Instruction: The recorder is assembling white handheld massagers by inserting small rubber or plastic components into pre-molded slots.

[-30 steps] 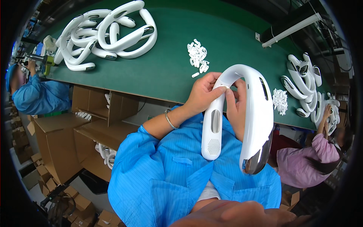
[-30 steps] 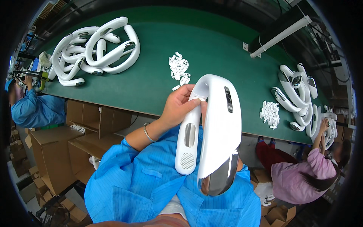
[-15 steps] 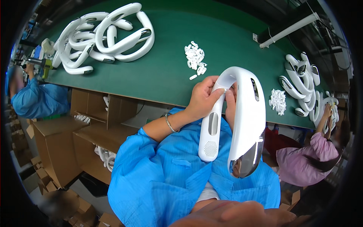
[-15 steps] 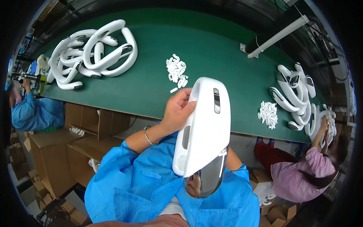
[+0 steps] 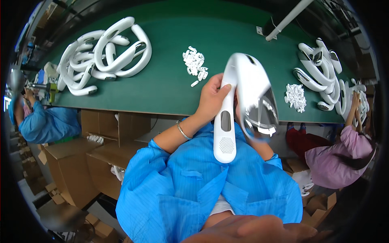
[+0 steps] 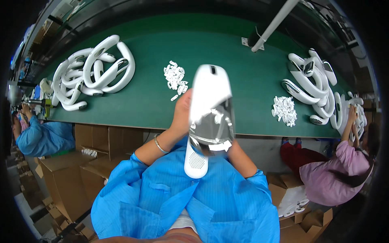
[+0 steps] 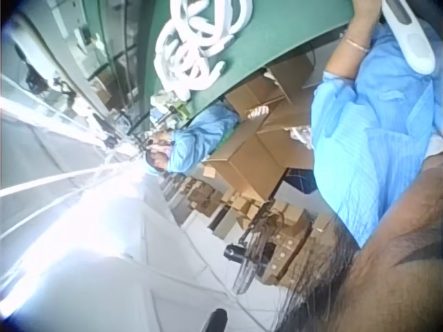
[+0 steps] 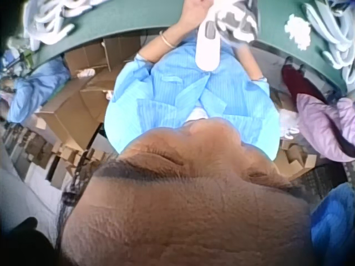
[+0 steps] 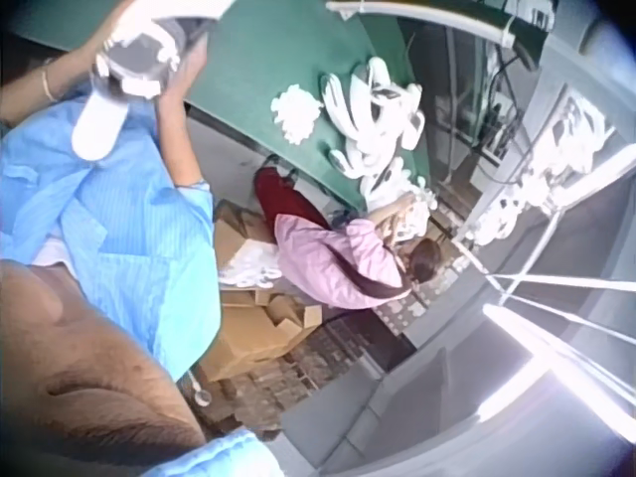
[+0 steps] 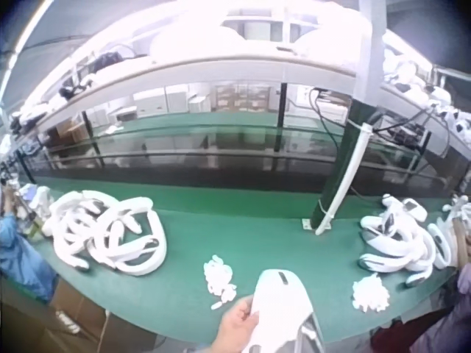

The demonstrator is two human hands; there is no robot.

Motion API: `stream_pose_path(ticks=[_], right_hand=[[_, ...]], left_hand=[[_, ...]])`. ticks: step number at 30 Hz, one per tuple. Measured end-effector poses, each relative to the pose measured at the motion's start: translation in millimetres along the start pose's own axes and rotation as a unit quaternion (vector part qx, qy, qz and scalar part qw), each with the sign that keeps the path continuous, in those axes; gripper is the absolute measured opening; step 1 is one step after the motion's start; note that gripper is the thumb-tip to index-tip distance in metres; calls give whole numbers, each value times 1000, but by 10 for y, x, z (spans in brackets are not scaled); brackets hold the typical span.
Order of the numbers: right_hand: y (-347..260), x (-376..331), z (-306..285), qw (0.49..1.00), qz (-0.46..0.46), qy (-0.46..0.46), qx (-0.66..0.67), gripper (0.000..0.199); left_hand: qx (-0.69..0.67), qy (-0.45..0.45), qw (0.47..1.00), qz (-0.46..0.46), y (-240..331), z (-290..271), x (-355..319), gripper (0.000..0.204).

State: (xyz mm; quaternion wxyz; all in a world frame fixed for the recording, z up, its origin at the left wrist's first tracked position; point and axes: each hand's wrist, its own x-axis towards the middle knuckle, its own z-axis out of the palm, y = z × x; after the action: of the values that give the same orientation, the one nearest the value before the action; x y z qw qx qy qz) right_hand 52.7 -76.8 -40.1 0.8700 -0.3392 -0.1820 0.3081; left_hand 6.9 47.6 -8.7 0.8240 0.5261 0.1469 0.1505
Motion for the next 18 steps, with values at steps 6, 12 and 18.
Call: stream_pose_path(ticks=[6, 12, 18], right_hand=[[-454, -175, 108, 960, 227, 88, -141, 57], [-980, -270, -52, 981, 115, 153, -17, 51], [-2605, -154, -1279, 885, -161, 361, -245, 24]], left_hand=[[-16, 16, 992, -120, -56, 270, 257, 30], [-145, -180, 962, -147, -32, 785, 618, 41], [153, -188, 969, 51, 358, 943, 902, 36]])
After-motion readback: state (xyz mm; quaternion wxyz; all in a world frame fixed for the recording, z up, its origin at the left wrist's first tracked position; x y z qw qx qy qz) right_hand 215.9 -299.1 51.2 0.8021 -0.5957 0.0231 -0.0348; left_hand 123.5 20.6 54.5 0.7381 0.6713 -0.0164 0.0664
